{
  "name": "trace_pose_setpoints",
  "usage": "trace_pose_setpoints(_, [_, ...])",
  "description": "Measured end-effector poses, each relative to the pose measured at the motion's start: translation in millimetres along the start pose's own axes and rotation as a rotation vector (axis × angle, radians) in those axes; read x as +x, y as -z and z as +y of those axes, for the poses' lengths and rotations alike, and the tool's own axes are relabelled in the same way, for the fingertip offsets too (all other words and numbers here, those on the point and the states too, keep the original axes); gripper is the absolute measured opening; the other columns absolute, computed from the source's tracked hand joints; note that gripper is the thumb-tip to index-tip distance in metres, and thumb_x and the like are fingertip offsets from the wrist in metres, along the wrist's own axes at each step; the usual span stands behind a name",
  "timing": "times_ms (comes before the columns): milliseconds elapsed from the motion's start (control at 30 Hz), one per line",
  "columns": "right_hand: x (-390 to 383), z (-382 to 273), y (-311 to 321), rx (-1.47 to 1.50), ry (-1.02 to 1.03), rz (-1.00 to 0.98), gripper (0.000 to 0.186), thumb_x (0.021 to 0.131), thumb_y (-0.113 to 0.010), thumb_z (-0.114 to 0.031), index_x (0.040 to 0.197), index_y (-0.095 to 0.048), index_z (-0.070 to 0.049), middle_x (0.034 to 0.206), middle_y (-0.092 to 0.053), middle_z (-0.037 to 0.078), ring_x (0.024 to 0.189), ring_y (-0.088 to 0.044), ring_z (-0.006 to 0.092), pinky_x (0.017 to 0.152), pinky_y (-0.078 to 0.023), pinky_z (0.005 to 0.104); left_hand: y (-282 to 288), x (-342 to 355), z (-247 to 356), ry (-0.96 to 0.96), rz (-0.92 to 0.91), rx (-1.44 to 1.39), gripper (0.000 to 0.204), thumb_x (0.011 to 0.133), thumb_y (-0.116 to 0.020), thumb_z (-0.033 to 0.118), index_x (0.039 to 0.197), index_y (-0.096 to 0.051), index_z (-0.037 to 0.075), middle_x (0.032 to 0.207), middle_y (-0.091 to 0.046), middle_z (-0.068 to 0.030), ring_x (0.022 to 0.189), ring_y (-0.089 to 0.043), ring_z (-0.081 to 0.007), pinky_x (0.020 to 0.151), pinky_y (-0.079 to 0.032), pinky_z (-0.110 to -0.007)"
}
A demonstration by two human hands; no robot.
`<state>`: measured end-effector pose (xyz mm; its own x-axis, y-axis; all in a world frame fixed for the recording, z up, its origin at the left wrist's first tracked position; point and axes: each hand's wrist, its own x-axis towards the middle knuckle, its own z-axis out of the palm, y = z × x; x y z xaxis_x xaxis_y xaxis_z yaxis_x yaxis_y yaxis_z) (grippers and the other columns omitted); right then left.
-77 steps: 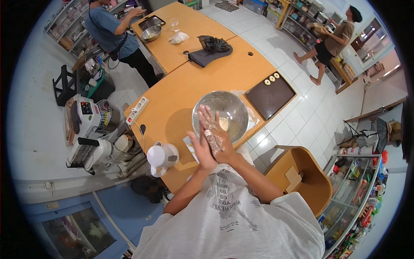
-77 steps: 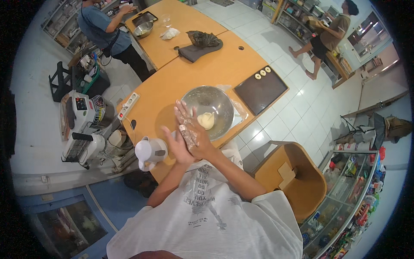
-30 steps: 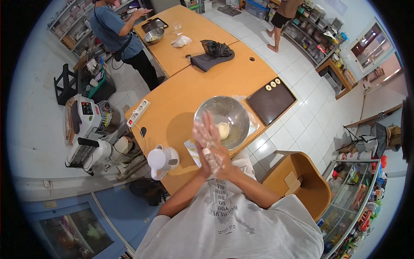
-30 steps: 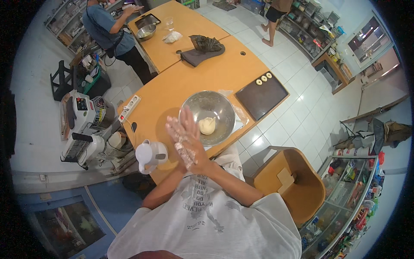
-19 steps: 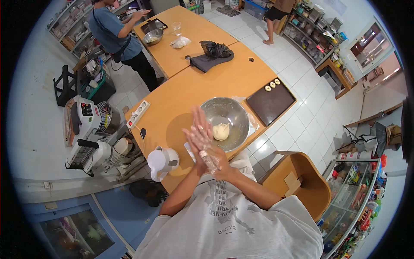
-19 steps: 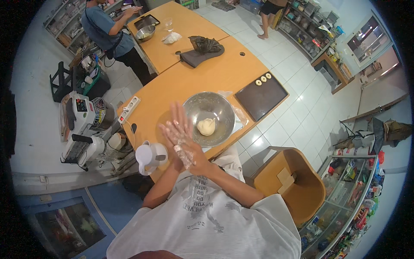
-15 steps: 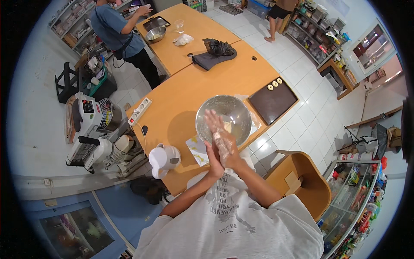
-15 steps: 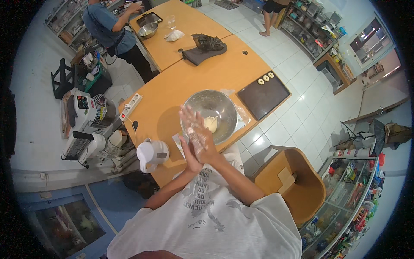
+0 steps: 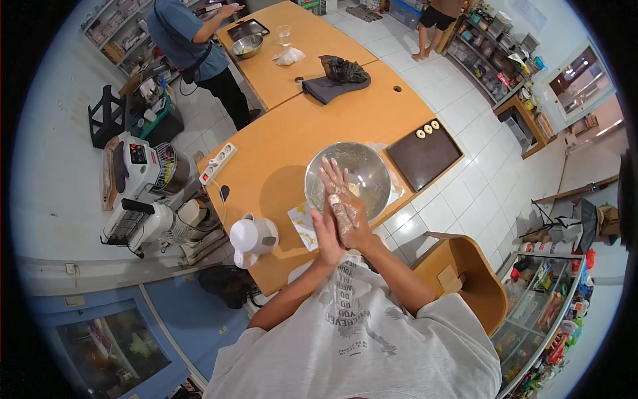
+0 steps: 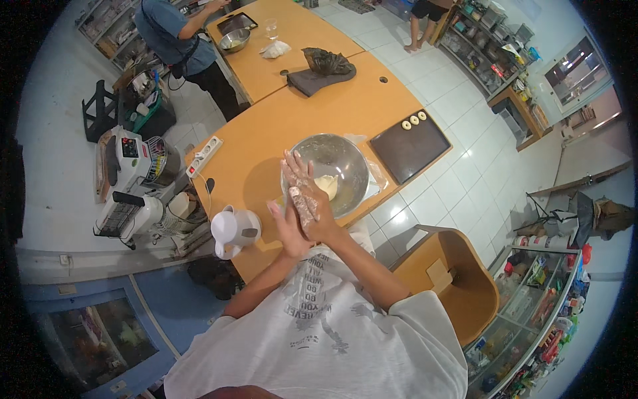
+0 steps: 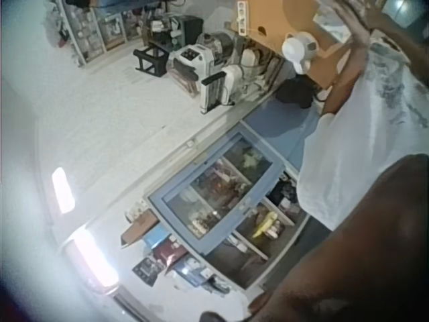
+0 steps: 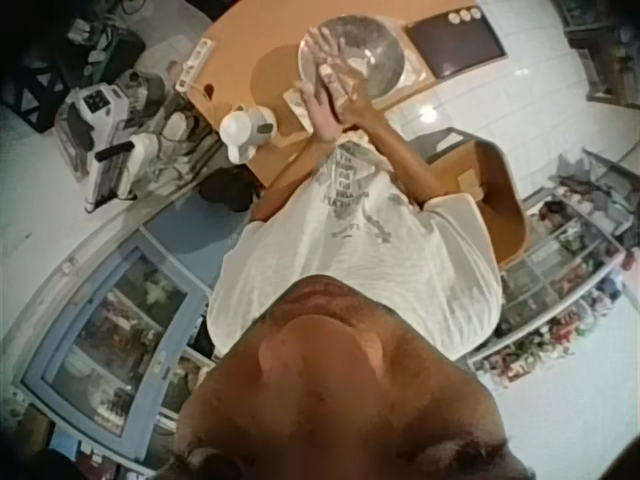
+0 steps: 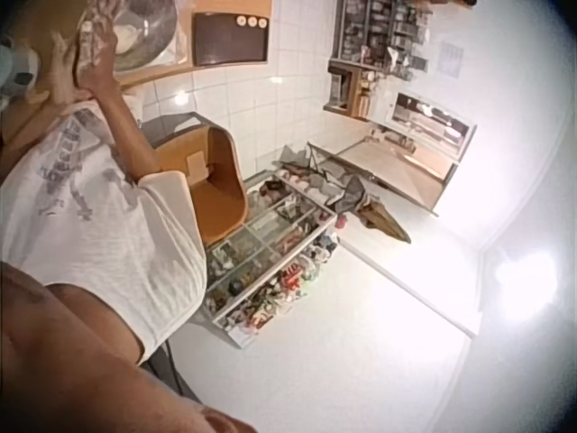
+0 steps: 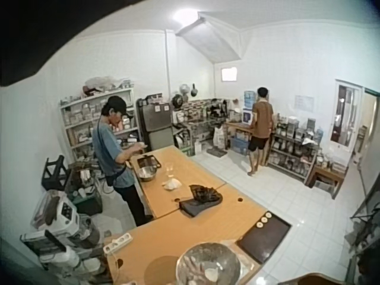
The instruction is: The person shapes dough balls into donuts by hand and places one onto a baking tray. The person rubs their hands together over a metal bowl to remove flour and shapes another dough ball into a donut.
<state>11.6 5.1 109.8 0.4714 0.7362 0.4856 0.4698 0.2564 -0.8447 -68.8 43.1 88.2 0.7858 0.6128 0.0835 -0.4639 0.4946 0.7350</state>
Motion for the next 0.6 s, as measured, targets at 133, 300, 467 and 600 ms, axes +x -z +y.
trace_pose_setpoints(133, [-24.4, -14.5, -14.8, 0.081, 0.020, -0.056, 0.050, 0.104, -0.046, -0.015, 0.151, -0.049, 0.002, 0.165, -0.036, 0.023, 0.155, -0.028, 0.0414, 0.125, -0.020, 0.0484, 3.0, 41.7, 32.3, -0.070, 0.000, -0.275, 0.076, 0.108, -0.016, 0.064, 0.168, -0.010, 0.018, 0.176, -0.005, -0.0004, 0.161, -0.008, -0.0223, 0.130, -0.003, -0.041])
trace_pose_setpoints(300, [-16.2, -18.2, -1.1, -0.006, 0.049, -0.071, 0.052, 0.102, -0.050, -0.016, 0.151, -0.050, 0.001, 0.162, -0.040, 0.023, 0.155, -0.030, 0.0405, 0.125, -0.018, 0.0484, -1.2, 11.9, -19.1, -0.017, 0.050, -0.192, 0.081, 0.105, -0.020, 0.070, 0.168, -0.012, 0.021, 0.175, -0.011, -0.0012, 0.161, -0.009, -0.0218, 0.129, -0.006, -0.044])
trace_pose_setpoints(467, [-21.6, 7.4, 3.8, 0.000, 0.010, -0.055, 0.055, 0.101, -0.053, -0.018, 0.154, -0.047, -0.003, 0.162, -0.041, 0.021, 0.154, -0.033, 0.0362, 0.126, -0.017, 0.0488, -8.8, 10.6, 6.4, 0.117, 0.056, -0.256, 0.084, 0.103, -0.025, 0.074, 0.168, -0.013, 0.022, 0.174, -0.018, -0.0022, 0.161, -0.009, -0.0212, 0.129, -0.009, -0.045])
trace_pose_setpoints(600, [-30.5, -27.4, -15.7, 0.052, 0.008, -0.046, 0.046, 0.105, -0.047, -0.009, 0.149, -0.049, 0.002, 0.158, -0.045, 0.023, 0.149, -0.037, 0.0452, 0.124, -0.025, 0.0498, 11.5, 48.0, 26.6, -0.024, 0.071, -0.176, 0.085, 0.102, -0.020, 0.075, 0.168, -0.010, 0.024, 0.175, -0.011, 0.0007, 0.161, -0.010, -0.0213, 0.129, -0.005, -0.041])
